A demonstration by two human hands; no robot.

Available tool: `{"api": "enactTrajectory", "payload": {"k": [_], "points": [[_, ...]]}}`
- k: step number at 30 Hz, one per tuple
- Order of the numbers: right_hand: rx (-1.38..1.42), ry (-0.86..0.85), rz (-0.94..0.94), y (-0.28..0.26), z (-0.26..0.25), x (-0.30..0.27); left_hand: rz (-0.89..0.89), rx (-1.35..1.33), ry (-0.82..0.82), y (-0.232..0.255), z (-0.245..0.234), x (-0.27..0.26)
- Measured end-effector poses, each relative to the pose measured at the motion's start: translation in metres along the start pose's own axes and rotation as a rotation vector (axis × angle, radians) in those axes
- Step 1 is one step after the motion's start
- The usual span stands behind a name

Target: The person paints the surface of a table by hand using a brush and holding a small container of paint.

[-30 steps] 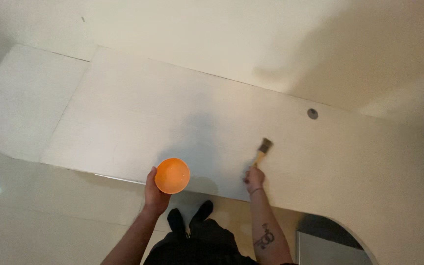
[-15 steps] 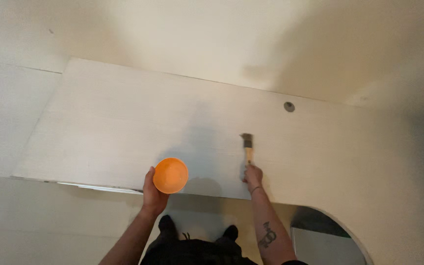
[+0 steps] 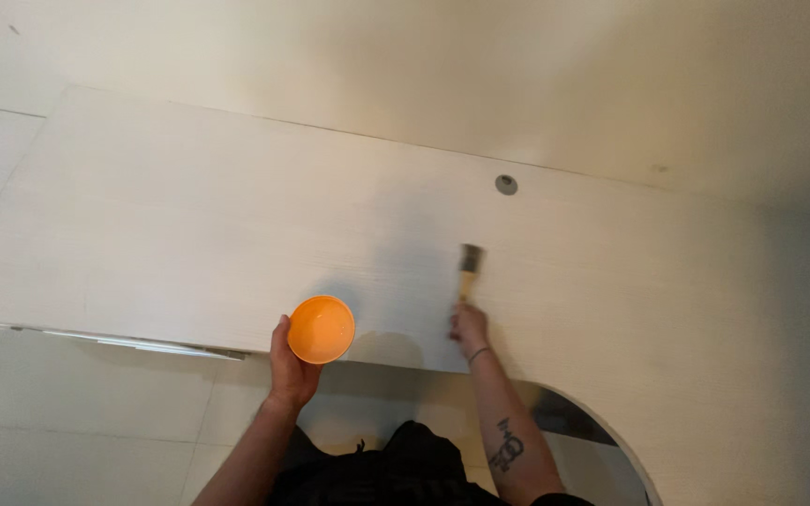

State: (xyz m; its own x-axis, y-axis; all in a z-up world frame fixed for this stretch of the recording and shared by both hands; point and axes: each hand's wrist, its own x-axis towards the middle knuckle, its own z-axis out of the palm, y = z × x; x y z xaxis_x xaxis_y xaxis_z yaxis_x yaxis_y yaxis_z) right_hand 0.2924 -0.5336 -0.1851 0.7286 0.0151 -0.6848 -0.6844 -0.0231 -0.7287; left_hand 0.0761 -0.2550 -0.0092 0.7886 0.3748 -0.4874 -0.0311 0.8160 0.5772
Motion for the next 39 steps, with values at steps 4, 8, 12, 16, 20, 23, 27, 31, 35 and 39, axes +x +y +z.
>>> {"api": "enactTrajectory", "payload": {"k": [4,8,12,16,20,23,27,31,35,39], "points": [[-0.141,-0.261,0.084,0.034,0.021,-0.004,0.0,0.013,0.02,-0.015,0.003,0.005],[-0.151,-0.21,-0.072,0.038,0.023,0.008,-0.026,0.014,-0.037,-0.007,-0.014,0.018],[-0.092,0.063,-0.146,0.013,0.009,0.039,-0.051,0.039,-0.041,0.003,-0.032,0.024],[0.015,0.106,-0.118,0.003,0.01,0.05,-0.008,0.043,-0.081,0.017,-0.047,0.036],[0.046,0.037,-0.17,0.009,0.034,0.049,-0.041,0.051,-0.033,0.025,-0.066,0.048],[0.05,0.026,-0.085,0.008,0.053,0.041,-0.033,0.041,-0.046,0.023,-0.072,0.061],[-0.072,-0.067,-0.112,0.015,0.089,0.014,-0.038,0.062,-0.036,0.019,-0.083,0.077],[-0.163,-0.308,-0.096,0.032,0.124,-0.001,-0.043,0.117,-0.035,0.016,-0.085,0.09],[-0.146,-0.307,-0.146,0.032,0.115,0.016,-0.012,0.07,-0.059,0.021,-0.086,0.103],[-0.166,0.081,-0.229,0.008,0.077,0.037,0.008,0.088,-0.073,0.027,-0.085,0.106]]}}
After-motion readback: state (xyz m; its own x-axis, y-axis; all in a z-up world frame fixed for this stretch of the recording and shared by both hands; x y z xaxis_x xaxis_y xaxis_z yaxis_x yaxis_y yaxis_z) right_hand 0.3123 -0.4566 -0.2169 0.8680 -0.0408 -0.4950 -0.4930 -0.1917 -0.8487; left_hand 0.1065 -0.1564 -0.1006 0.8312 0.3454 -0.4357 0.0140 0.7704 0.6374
